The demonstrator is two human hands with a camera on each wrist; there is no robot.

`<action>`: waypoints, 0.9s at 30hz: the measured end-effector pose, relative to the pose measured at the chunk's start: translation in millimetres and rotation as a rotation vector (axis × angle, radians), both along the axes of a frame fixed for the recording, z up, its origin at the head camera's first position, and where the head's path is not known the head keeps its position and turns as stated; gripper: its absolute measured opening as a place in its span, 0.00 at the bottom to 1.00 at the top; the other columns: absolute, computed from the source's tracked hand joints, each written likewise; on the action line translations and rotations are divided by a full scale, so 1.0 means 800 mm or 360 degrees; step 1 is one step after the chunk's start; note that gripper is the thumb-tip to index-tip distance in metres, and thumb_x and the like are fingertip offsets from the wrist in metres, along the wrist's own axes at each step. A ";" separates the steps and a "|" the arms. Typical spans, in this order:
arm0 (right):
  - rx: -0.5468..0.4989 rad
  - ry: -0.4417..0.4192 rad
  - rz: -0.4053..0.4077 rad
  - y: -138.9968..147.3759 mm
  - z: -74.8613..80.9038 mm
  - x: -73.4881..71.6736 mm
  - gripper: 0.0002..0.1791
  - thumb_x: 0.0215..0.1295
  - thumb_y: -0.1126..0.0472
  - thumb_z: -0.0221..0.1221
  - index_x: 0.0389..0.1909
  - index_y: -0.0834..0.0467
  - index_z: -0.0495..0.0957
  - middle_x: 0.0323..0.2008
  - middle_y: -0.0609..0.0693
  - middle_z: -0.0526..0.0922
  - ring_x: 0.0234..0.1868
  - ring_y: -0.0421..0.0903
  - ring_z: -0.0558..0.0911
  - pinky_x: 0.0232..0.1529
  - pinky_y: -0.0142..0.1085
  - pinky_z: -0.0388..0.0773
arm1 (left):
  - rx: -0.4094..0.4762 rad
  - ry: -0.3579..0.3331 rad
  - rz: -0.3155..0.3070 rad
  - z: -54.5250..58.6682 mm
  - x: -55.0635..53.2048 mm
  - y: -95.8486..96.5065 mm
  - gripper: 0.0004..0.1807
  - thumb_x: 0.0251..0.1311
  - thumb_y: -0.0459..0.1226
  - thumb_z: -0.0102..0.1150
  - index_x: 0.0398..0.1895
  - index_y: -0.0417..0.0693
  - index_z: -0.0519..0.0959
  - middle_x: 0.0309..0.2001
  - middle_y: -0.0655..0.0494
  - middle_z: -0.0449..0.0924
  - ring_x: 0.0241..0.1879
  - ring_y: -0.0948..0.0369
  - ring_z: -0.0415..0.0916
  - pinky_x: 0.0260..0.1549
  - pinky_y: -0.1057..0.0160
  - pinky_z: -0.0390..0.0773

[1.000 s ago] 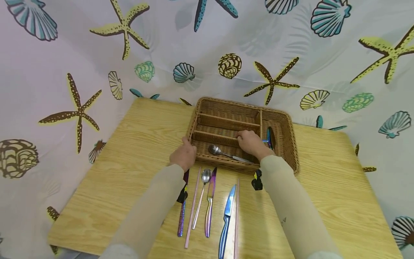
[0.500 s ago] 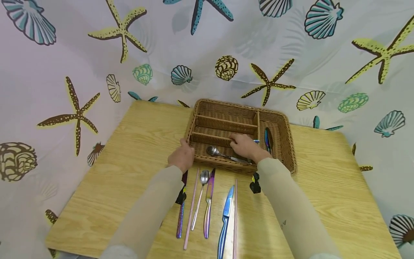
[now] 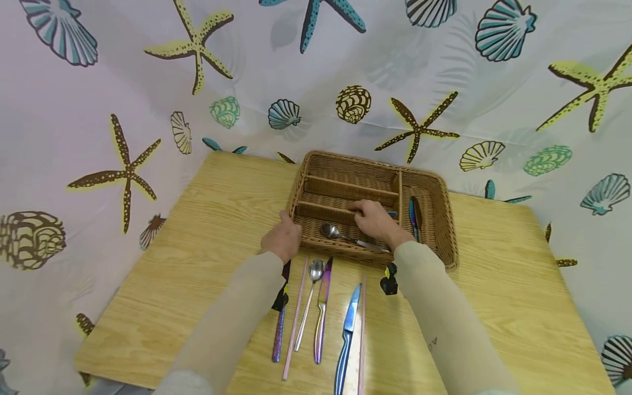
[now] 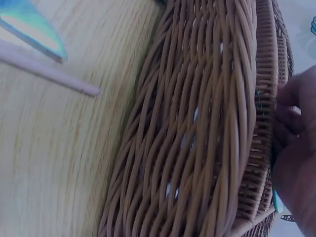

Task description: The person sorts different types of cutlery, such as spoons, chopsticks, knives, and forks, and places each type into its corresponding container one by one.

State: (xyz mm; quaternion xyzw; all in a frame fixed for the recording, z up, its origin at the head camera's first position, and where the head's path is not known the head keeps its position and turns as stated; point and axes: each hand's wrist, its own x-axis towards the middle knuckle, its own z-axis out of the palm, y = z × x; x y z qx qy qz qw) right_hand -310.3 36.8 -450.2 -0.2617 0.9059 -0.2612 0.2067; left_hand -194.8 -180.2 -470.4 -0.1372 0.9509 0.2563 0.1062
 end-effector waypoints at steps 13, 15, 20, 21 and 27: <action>0.0148 -0.0025 -0.0172 0.001 0.022 -0.010 0.22 0.74 0.64 0.42 0.61 0.63 0.77 0.64 0.62 0.74 0.19 0.41 0.63 0.31 0.38 0.66 | 0.0042 -0.0026 0.0038 -0.002 -0.004 0.005 0.34 0.80 0.46 0.31 0.77 0.35 0.40 0.12 0.56 0.64 0.10 0.61 0.57 0.12 0.62 0.60; 0.0100 -0.0008 -0.0201 0.000 0.022 -0.010 0.21 0.74 0.64 0.43 0.60 0.62 0.78 0.65 0.61 0.74 0.20 0.42 0.63 0.32 0.39 0.67 | 0.0042 -0.0023 0.0033 -0.002 -0.004 0.004 0.34 0.80 0.46 0.31 0.77 0.34 0.40 0.12 0.56 0.64 0.10 0.61 0.58 0.12 0.62 0.60; -0.0014 0.0003 -0.0147 -0.012 0.012 -0.009 0.21 0.75 0.62 0.42 0.63 0.60 0.75 0.56 0.59 0.78 0.16 0.41 0.58 0.27 0.38 0.66 | 0.0021 -0.0033 0.0011 -0.001 -0.004 0.003 0.33 0.79 0.45 0.30 0.76 0.32 0.40 0.12 0.56 0.63 0.10 0.62 0.57 0.11 0.63 0.60; 0.0005 0.0001 -0.0104 -0.014 0.009 -0.009 0.22 0.76 0.62 0.42 0.64 0.60 0.73 0.50 0.59 0.80 0.15 0.40 0.58 0.27 0.38 0.66 | 0.0020 -0.0036 0.0010 -0.001 -0.004 0.002 0.33 0.79 0.45 0.30 0.76 0.32 0.40 0.11 0.56 0.63 0.10 0.62 0.57 0.11 0.63 0.59; 0.0290 0.0083 0.0086 -0.021 -0.006 -0.001 0.27 0.79 0.57 0.40 0.74 0.60 0.61 0.36 0.58 0.80 0.17 0.42 0.62 0.38 0.43 0.70 | 0.0041 -0.0027 0.0026 -0.002 -0.002 -0.001 0.33 0.80 0.45 0.30 0.76 0.33 0.40 0.12 0.57 0.63 0.10 0.62 0.56 0.11 0.64 0.58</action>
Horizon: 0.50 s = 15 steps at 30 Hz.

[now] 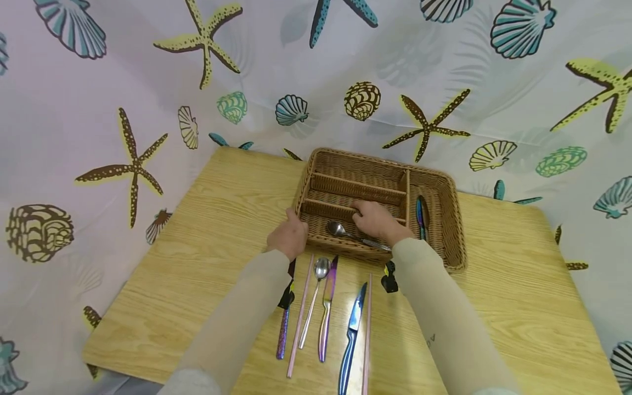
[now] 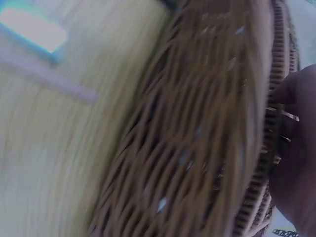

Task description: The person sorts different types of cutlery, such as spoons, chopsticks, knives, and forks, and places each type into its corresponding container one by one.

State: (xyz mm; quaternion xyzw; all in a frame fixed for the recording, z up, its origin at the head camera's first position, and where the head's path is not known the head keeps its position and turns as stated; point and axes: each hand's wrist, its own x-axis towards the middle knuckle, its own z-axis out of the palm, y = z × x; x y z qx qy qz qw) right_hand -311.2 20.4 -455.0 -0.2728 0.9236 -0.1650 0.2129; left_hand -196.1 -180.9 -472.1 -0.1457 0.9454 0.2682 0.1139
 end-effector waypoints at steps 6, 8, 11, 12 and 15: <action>-0.0046 0.0353 -0.0040 0.013 0.000 0.025 0.25 0.78 0.58 0.43 0.70 0.64 0.63 0.65 0.62 0.70 0.56 0.58 0.74 0.63 0.55 0.68 | 0.0000 0.0003 0.0001 0.001 0.000 0.001 0.33 0.80 0.45 0.30 0.76 0.33 0.40 0.12 0.57 0.63 0.10 0.62 0.56 0.11 0.64 0.58; -0.0132 0.0543 -0.0055 0.018 0.000 0.038 0.22 0.77 0.59 0.45 0.66 0.64 0.67 0.60 0.61 0.72 0.61 0.60 0.71 0.65 0.56 0.66 | -0.0005 0.0006 -0.0006 0.002 -0.001 0.001 0.33 0.80 0.45 0.30 0.76 0.32 0.40 0.12 0.57 0.62 0.10 0.62 0.56 0.11 0.64 0.58; -0.0277 0.0777 -0.0047 0.028 -0.003 0.066 0.16 0.75 0.62 0.47 0.58 0.63 0.72 0.51 0.58 0.74 0.52 0.56 0.74 0.59 0.52 0.70 | -0.0007 0.0003 -0.0023 0.003 -0.002 0.000 0.34 0.79 0.45 0.29 0.76 0.32 0.39 0.12 0.57 0.62 0.10 0.62 0.55 0.12 0.63 0.58; -0.0317 0.0827 -0.0036 0.031 -0.005 0.077 0.14 0.74 0.63 0.48 0.55 0.63 0.74 0.48 0.57 0.75 0.48 0.55 0.74 0.55 0.49 0.72 | -0.0016 -0.0004 -0.0033 0.002 -0.002 0.000 0.34 0.79 0.45 0.29 0.76 0.31 0.38 0.12 0.57 0.61 0.10 0.62 0.55 0.12 0.63 0.58; -0.0386 0.0922 0.0019 0.045 -0.014 0.114 0.08 0.72 0.64 0.49 0.44 0.60 0.76 0.40 0.53 0.75 0.40 0.50 0.72 0.43 0.44 0.71 | -0.0022 -0.0033 -0.0037 0.001 -0.003 -0.001 0.35 0.79 0.45 0.29 0.76 0.31 0.38 0.12 0.58 0.61 0.11 0.62 0.55 0.13 0.63 0.59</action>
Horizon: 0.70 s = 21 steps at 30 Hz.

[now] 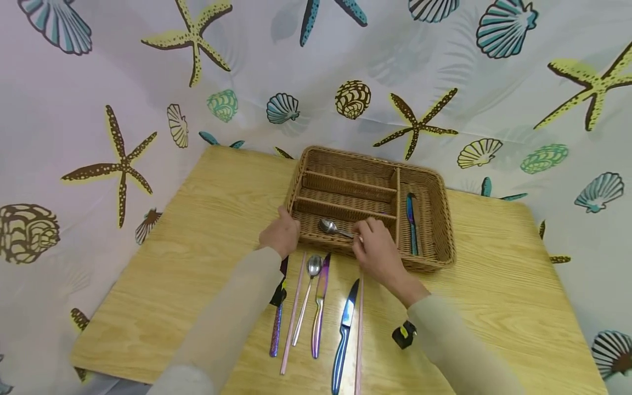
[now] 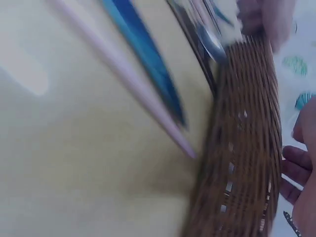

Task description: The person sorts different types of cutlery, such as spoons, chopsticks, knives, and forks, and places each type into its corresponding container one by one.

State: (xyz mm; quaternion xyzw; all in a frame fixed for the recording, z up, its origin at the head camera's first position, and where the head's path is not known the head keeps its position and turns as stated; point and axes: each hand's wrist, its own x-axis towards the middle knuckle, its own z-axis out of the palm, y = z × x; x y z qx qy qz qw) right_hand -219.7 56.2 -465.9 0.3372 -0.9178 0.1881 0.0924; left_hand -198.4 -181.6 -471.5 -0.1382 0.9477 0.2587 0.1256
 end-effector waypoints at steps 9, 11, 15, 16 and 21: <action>-0.0127 0.0296 -0.0047 0.034 -0.003 0.076 0.04 0.62 0.68 0.60 0.31 0.59 0.75 0.30 0.51 0.74 0.32 0.49 0.72 0.35 0.40 0.70 | 0.0010 -0.0008 -0.0006 -0.002 0.000 -0.002 0.35 0.79 0.45 0.28 0.76 0.30 0.37 0.12 0.58 0.61 0.11 0.62 0.56 0.13 0.63 0.60; -0.0082 0.0143 -0.0068 0.040 -0.009 0.093 0.06 0.61 0.67 0.62 0.29 0.57 0.75 0.26 0.47 0.73 0.27 0.43 0.70 0.29 0.34 0.69 | 0.0001 -0.0011 -0.0004 -0.002 0.001 -0.002 0.35 0.79 0.45 0.27 0.76 0.30 0.37 0.12 0.58 0.61 0.11 0.62 0.55 0.13 0.63 0.60; 0.0124 -0.0379 -0.0179 0.047 -0.024 0.133 0.14 0.66 0.57 0.62 0.21 0.51 0.71 0.19 0.40 0.68 0.19 0.36 0.64 0.19 0.29 0.63 | -0.0010 -0.0002 -0.0011 -0.002 0.002 -0.002 0.35 0.79 0.45 0.26 0.76 0.29 0.37 0.12 0.58 0.61 0.11 0.62 0.55 0.13 0.63 0.60; 0.0176 -0.0504 -0.0206 0.048 -0.027 0.142 0.17 0.67 0.54 0.62 0.20 0.50 0.69 0.18 0.40 0.66 0.17 0.35 0.63 0.18 0.29 0.62 | -0.0007 0.0008 -0.0013 -0.002 0.001 -0.001 0.35 0.79 0.45 0.27 0.76 0.29 0.37 0.12 0.58 0.61 0.11 0.62 0.55 0.13 0.63 0.60; 0.0349 -0.0800 -0.0256 0.053 -0.033 0.181 0.21 0.66 0.47 0.60 0.17 0.48 0.66 0.15 0.39 0.66 0.16 0.36 0.64 0.16 0.31 0.60 | -0.0015 0.0017 -0.0030 -0.001 0.002 0.000 0.35 0.80 0.45 0.26 0.76 0.28 0.38 0.12 0.58 0.61 0.11 0.63 0.55 0.13 0.63 0.60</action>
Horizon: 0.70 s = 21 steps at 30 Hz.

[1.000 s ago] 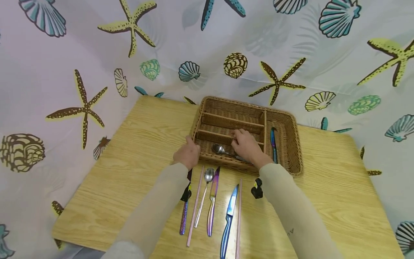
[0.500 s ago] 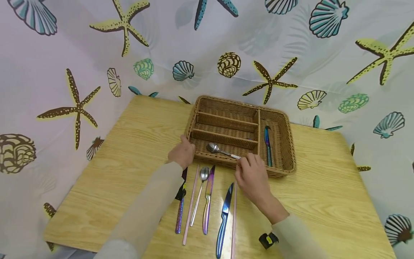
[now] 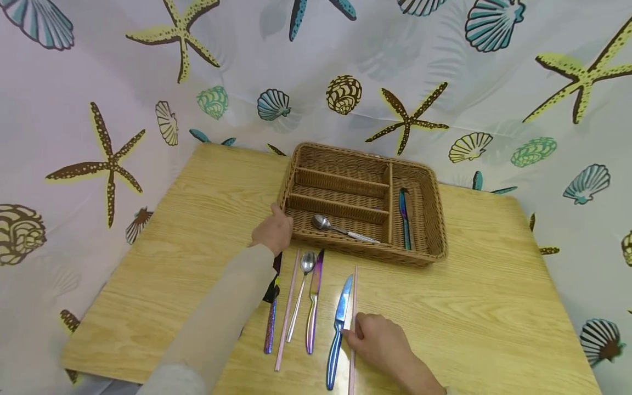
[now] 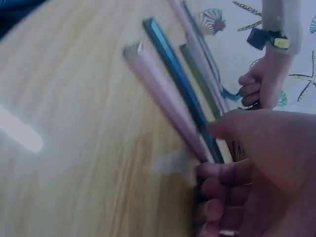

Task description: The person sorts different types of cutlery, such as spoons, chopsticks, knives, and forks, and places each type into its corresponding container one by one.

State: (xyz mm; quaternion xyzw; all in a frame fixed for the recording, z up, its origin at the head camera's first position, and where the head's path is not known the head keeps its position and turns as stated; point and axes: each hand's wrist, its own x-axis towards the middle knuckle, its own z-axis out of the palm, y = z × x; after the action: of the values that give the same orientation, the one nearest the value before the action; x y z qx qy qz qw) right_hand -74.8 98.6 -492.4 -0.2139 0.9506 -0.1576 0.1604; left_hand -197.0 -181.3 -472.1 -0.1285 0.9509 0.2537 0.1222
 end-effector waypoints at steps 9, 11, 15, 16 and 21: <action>-0.0053 -0.0133 -0.0063 0.005 0.001 0.029 0.16 0.60 0.62 0.55 0.14 0.51 0.64 0.12 0.39 0.61 0.12 0.34 0.58 0.12 0.25 0.54 | 0.0005 -0.0019 0.0016 0.001 0.002 -0.003 0.34 0.80 0.45 0.25 0.76 0.29 0.37 0.12 0.58 0.61 0.10 0.63 0.55 0.12 0.64 0.59; -0.0113 -0.0130 -0.0094 0.010 -0.002 0.029 0.16 0.61 0.63 0.54 0.15 0.51 0.64 0.12 0.39 0.61 0.12 0.33 0.58 0.12 0.23 0.53 | 0.0007 -0.0008 0.0022 0.001 0.001 -0.002 0.34 0.80 0.45 0.26 0.76 0.29 0.38 0.12 0.58 0.61 0.10 0.63 0.55 0.12 0.63 0.59; -0.0186 -0.0091 -0.0177 0.022 -0.002 0.027 0.15 0.62 0.64 0.56 0.17 0.52 0.67 0.12 0.39 0.62 0.12 0.33 0.58 0.13 0.22 0.52 | -0.0008 0.0005 0.0014 0.001 -0.001 0.000 0.34 0.79 0.45 0.27 0.76 0.29 0.39 0.12 0.58 0.60 0.11 0.63 0.55 0.12 0.63 0.59; -0.0200 -0.0082 -0.0199 0.025 0.000 0.026 0.14 0.62 0.64 0.56 0.18 0.52 0.68 0.12 0.39 0.62 0.13 0.33 0.58 0.14 0.23 0.52 | -0.0014 0.0007 0.0011 0.001 -0.001 0.000 0.34 0.79 0.45 0.27 0.75 0.28 0.40 0.12 0.58 0.60 0.11 0.63 0.55 0.12 0.63 0.60; -0.0347 -0.0129 -0.0247 0.039 0.003 0.022 0.10 0.67 0.63 0.57 0.24 0.52 0.73 0.15 0.39 0.65 0.15 0.32 0.59 0.16 0.26 0.56 | -0.0038 0.0006 -0.0002 0.003 -0.001 0.001 0.34 0.80 0.44 0.28 0.75 0.28 0.40 0.11 0.57 0.61 0.10 0.63 0.55 0.12 0.63 0.59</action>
State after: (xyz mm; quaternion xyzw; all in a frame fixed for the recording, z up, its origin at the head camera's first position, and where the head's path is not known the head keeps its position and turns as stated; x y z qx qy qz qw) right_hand -57.1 129.5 -489.9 -0.1493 0.9342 -0.2806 0.1619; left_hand -197.5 -180.8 -470.0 -0.1289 0.9541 0.2426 0.1190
